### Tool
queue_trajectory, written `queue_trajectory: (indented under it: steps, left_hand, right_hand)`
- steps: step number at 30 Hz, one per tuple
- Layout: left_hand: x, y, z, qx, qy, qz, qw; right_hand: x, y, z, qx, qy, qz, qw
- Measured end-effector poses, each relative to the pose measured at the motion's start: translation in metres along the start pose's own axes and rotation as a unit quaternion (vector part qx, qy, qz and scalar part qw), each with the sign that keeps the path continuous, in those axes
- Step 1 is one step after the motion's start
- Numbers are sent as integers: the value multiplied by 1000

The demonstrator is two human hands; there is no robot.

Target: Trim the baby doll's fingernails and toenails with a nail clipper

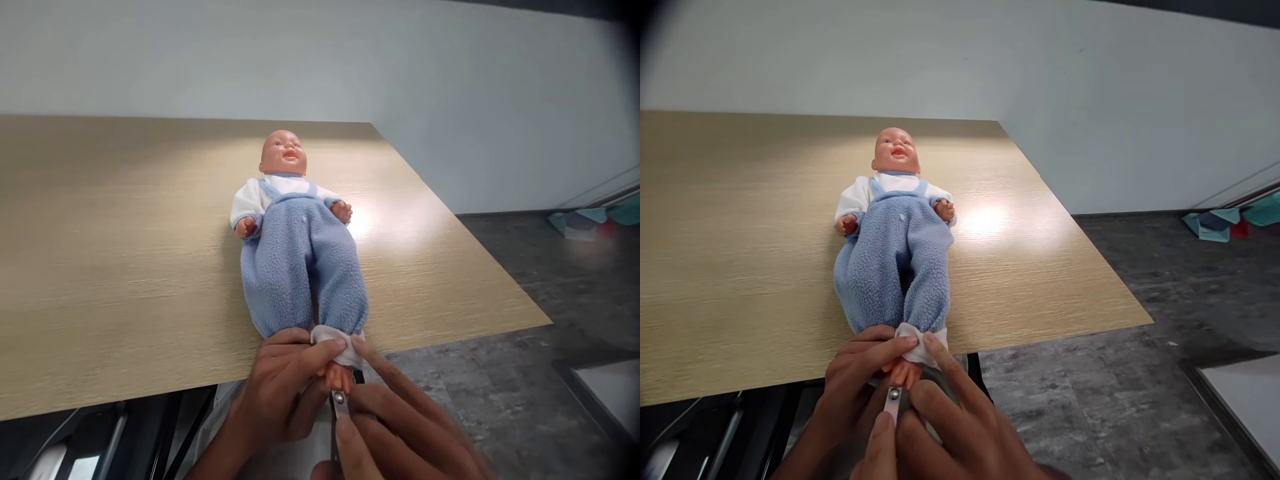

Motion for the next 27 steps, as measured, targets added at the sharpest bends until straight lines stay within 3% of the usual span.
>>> queue_trajectory:
  steps: [21, 27]
  left_hand:
    - [-1, -2, 1, 31, 24, 3, 999]
    - [-2, 2, 3, 39, 11, 7, 999]
  right_hand:
    - [-16, 5, 22, 3, 147, -102, 984]
    - [-15, -7, 17, 10, 137, -92, 986]
Point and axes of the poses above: each hand's wrist, its own y-axis away from the middle knuckle, its own z-axis out of the palm, x = y × z, the point moved 7 cm from there along -y, towards the middle knuckle, and after that the axes turned 14 degrees about z, right-handed, at the moved point
